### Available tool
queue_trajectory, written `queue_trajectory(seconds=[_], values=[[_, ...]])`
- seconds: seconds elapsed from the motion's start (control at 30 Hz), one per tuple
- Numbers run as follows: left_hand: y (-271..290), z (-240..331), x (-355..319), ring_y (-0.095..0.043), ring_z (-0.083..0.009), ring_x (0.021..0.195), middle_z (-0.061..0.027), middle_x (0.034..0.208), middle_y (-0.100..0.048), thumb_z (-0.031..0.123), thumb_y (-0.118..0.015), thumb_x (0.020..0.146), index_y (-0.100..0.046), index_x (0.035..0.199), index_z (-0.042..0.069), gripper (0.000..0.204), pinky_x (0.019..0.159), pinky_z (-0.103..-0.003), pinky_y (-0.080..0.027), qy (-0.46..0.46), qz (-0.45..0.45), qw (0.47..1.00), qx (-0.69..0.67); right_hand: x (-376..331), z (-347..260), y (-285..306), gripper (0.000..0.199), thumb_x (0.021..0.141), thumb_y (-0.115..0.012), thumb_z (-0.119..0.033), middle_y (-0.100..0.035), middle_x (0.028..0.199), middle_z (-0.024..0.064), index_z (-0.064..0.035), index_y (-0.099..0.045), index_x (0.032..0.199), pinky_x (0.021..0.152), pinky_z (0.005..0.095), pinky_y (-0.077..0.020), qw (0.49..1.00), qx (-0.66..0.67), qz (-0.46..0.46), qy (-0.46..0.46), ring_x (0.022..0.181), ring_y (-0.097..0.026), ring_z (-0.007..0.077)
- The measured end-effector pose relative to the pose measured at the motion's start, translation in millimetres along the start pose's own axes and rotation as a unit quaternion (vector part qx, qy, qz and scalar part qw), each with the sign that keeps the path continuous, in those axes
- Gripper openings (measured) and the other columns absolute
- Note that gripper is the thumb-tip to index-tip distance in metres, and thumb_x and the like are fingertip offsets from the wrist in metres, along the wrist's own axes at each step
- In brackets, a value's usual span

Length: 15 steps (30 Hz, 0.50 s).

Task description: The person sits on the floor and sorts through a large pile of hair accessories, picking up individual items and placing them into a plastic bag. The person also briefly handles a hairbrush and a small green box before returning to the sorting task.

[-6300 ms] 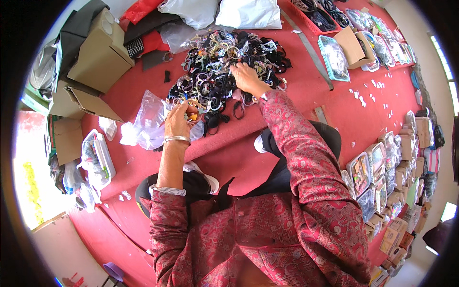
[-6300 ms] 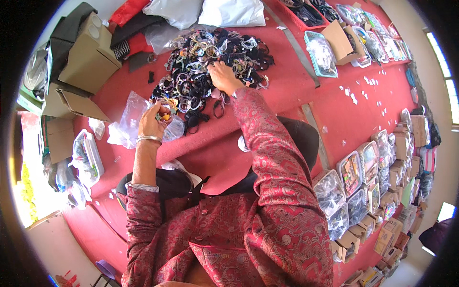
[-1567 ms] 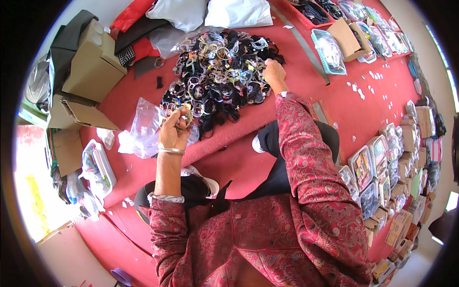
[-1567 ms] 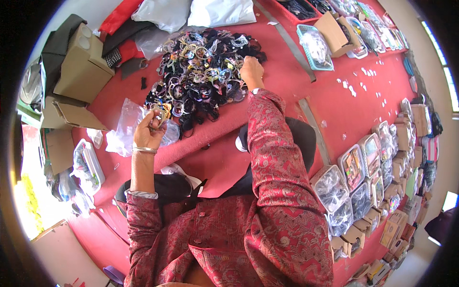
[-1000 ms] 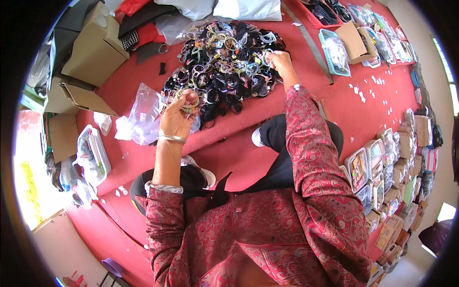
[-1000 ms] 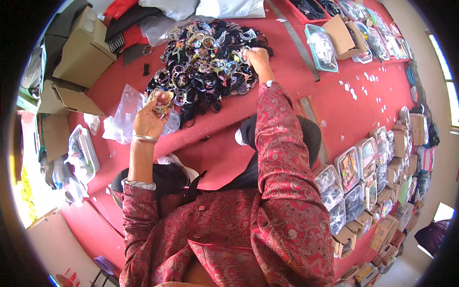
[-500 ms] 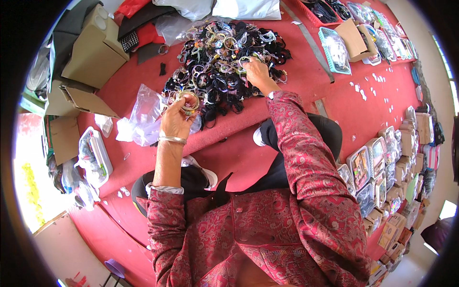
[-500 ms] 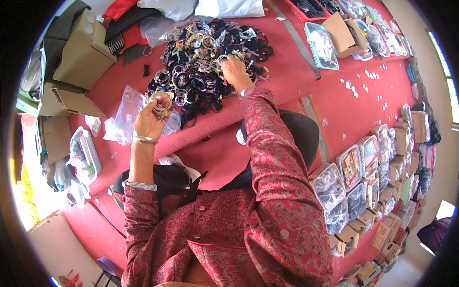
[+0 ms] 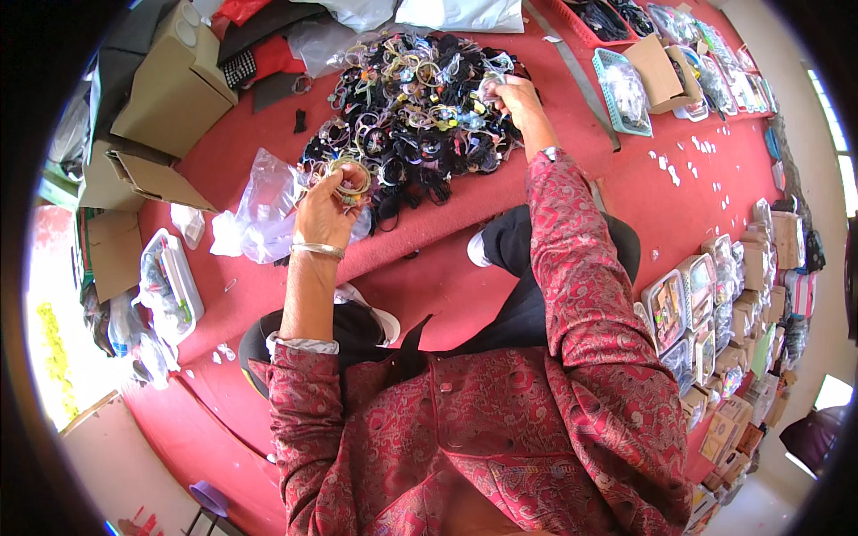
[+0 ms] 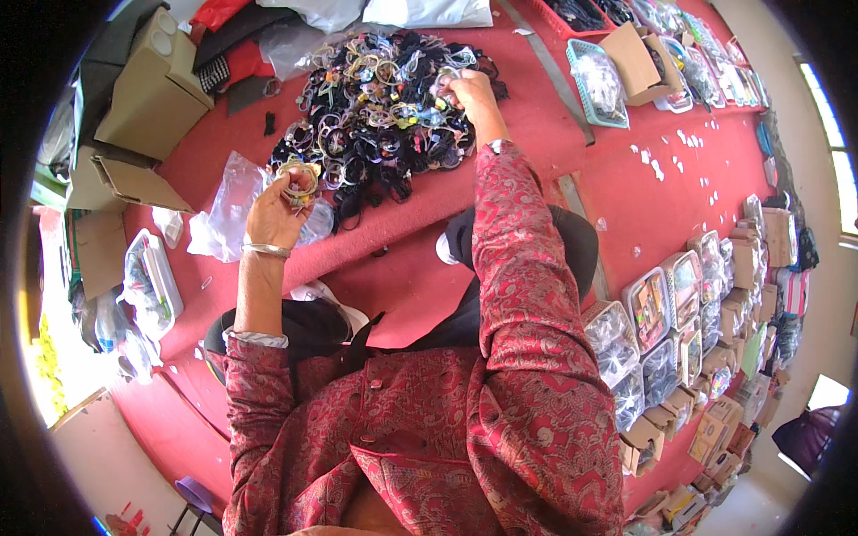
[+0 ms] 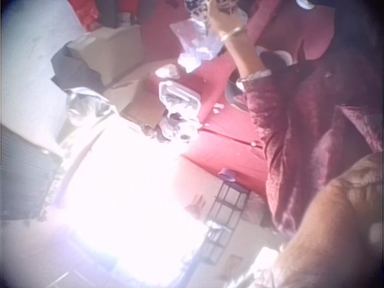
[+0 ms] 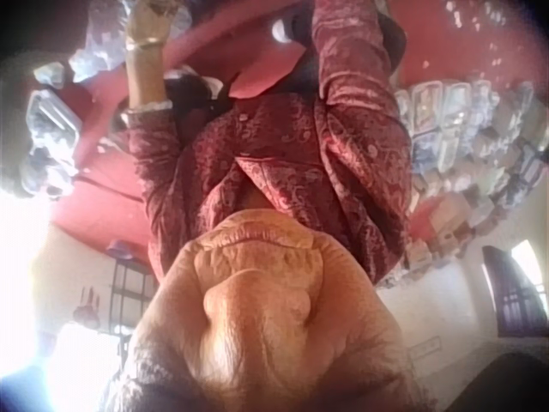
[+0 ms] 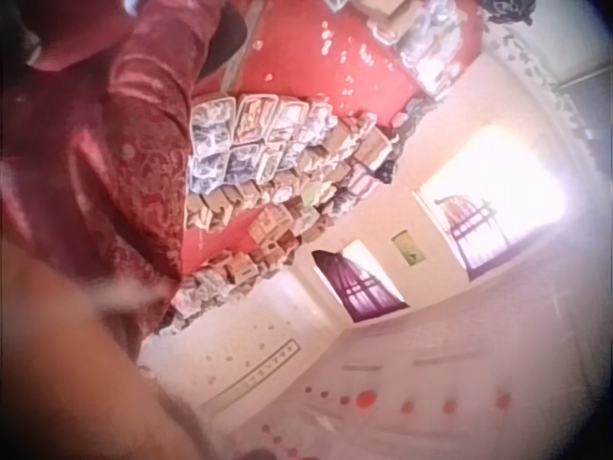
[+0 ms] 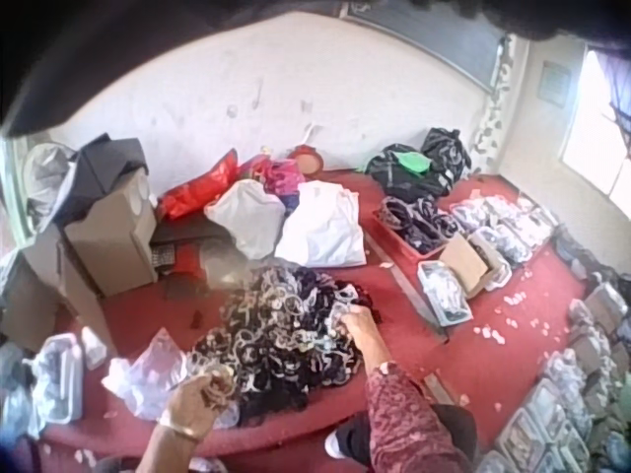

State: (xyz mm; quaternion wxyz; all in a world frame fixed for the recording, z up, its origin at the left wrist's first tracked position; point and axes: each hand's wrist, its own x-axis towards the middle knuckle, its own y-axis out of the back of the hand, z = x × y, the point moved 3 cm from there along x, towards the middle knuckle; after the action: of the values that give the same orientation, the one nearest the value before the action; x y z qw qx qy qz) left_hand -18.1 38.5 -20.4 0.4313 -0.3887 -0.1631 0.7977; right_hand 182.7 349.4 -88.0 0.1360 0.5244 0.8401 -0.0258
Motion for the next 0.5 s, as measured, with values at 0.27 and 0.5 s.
queue_trajectory(seconds=[0.27, 0.5], values=[[5.8, -1.0, 1.9, -0.054, -0.0146, 0.088, -0.0056, 0.094, -0.059, 0.019, -0.05, 0.085, -0.056, 0.098, 0.006, 0.02, 0.074, -0.029, -0.039, -0.002, 0.03, 1.0, -0.004, -2.3, 7.8, -15.6, 0.011, 0.08, -0.055, -0.016, -0.052, 0.061, -0.0017, -0.0065, -0.06, 0.08, 0.038, 0.0198, -0.0284, 0.993, -0.02, -0.099, -0.066, 0.044, -0.039, 0.0058], [-10.6, -0.4, 0.5, -0.055, -0.0142, 0.081, -0.0046, 0.089, -0.06, 0.017, -0.051, 0.084, -0.057, 0.095, 0.006, 0.016, 0.073, -0.03, -0.04, 0.01, 0.045, 0.999, 0.011, 17.9, 76.2, -21.0, 0.019, 0.063, -0.062, -0.011, -0.061, 0.068, 0.0128, -0.0023, -0.062, 0.08, 0.045, 0.0316, -0.0449, 0.877, -0.471, -0.089, 0.014, 0.052, -0.058, 0.0183]])
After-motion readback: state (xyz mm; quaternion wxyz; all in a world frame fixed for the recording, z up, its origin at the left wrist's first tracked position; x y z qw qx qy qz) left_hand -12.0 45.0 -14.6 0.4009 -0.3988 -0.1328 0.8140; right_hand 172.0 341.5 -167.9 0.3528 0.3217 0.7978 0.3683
